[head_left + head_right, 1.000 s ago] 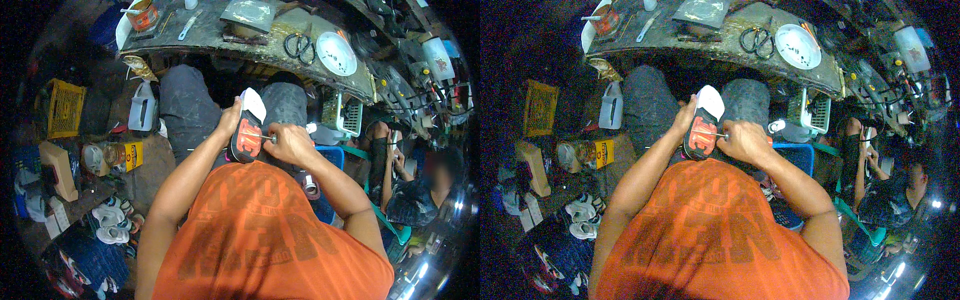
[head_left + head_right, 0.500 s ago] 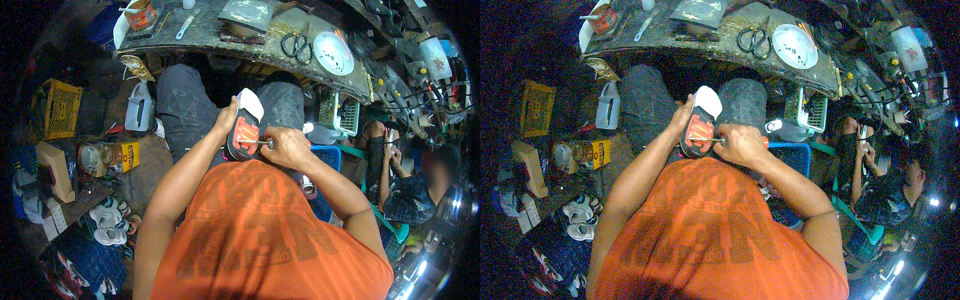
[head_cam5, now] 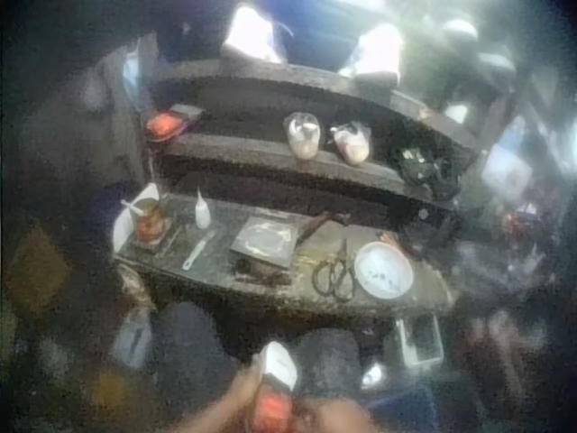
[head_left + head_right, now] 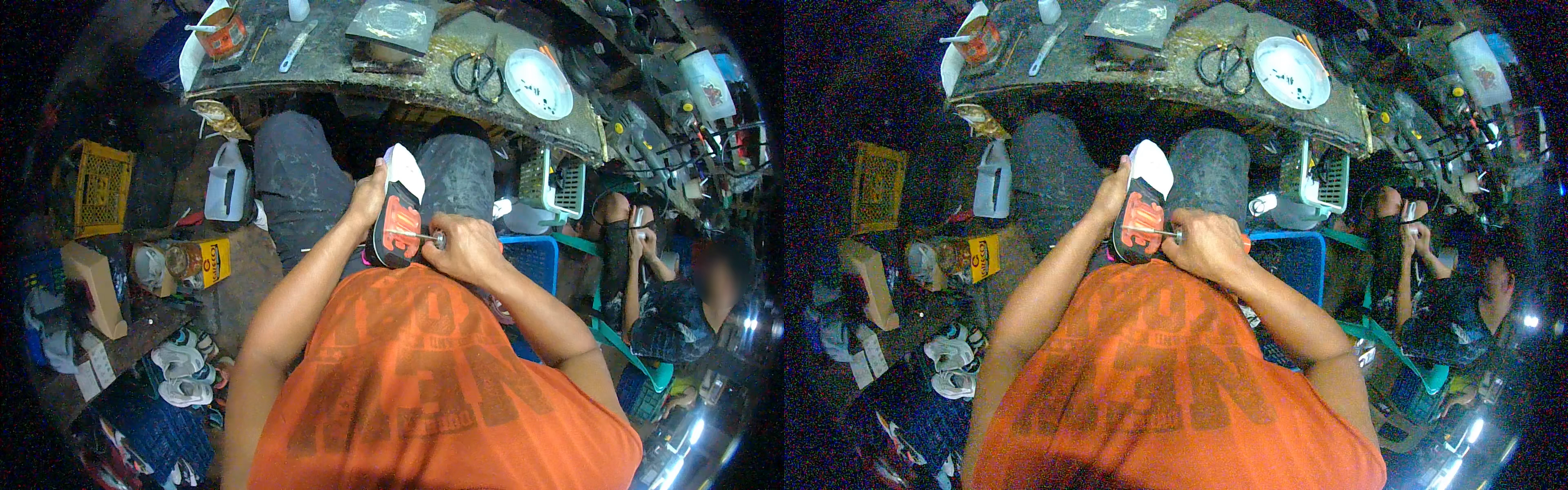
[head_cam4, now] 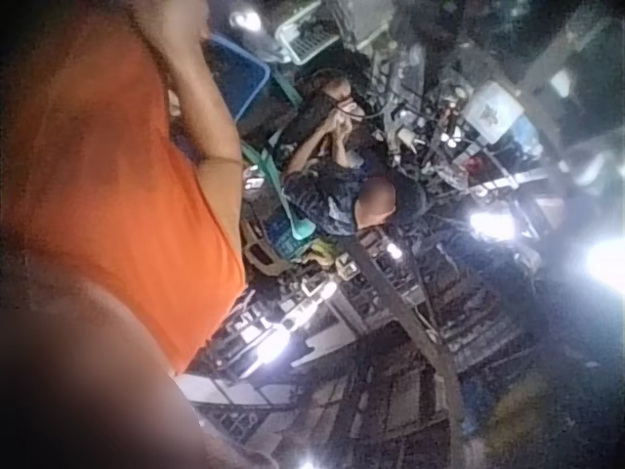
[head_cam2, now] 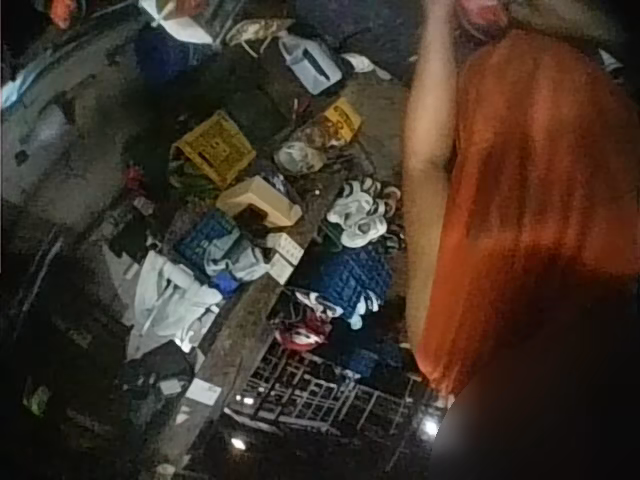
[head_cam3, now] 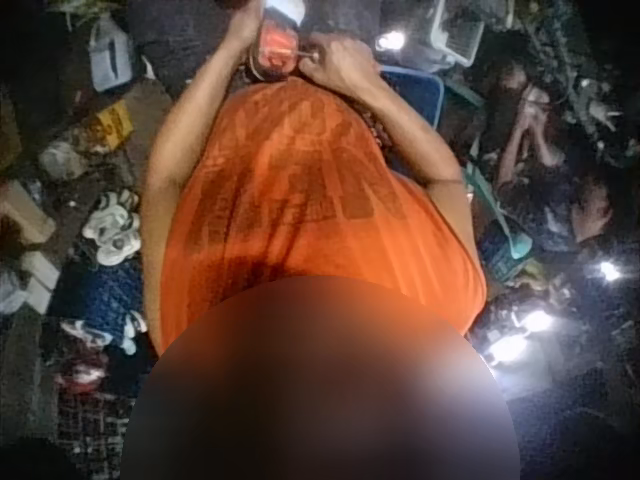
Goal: The person works on a single slip-on shoe, using a screwdriver to pry and separate the sole from the upper, then applies a liquid with a brush to the sole edge. The person continues prying and pressing the sole along the perimeter of the shoe.
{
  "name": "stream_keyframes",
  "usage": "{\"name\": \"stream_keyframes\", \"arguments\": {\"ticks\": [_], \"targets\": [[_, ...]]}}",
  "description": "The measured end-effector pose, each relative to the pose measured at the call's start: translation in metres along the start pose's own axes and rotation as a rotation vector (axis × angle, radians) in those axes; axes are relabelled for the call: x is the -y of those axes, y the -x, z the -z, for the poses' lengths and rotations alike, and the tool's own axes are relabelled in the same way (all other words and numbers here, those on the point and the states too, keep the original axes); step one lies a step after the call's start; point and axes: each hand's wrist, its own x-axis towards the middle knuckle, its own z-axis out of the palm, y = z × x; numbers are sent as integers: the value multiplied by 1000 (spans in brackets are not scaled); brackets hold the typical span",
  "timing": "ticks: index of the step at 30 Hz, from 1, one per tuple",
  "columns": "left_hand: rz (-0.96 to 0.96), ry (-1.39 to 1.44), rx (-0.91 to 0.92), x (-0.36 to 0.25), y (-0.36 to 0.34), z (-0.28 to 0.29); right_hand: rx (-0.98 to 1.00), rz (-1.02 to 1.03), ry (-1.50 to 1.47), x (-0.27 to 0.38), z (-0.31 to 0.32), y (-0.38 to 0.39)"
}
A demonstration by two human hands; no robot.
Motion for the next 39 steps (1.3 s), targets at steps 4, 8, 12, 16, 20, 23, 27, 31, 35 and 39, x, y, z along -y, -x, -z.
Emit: {"name": "stream_keyframes", "arguments": {"ticks": [4, 8, 12, 16, 20, 23, 27, 31, 35, 39], "targets": [[-211, -326, -30, -5, 1, -4, -54, 25, 56, -10, 10, 1], [-313, -454, -24, -3, -2, -7, -70, 22, 117, -19, 18, -1], [-288, -465, -41, -2, -3, -8, -48, 110, 121, -19, 18, 10], [-280, -523, -8, -7, 2, -9, -66, 79, 152, -24, 22, 5], [-297, -508, -35, -15, 11, -11, -68, 53, 149, -26, 26, -2], [-273, -506, -46, -18, 16, -12, -20, 62, 142, -23, 26, 1], [-232, -466, -20, -16, 14, -11, 30, 54, 124, -23, 25, 5], [-275, -490, -11, -14, 11, -9, -39, 24, 110, -25, 26, 1], [-226, -430, -43, -18, 17, -9, 38, 86, 97, -20, 24, 12], [-303, -447, -66, -25, 29, -9, 38, 52, 92, -19, 26, 10]]}}
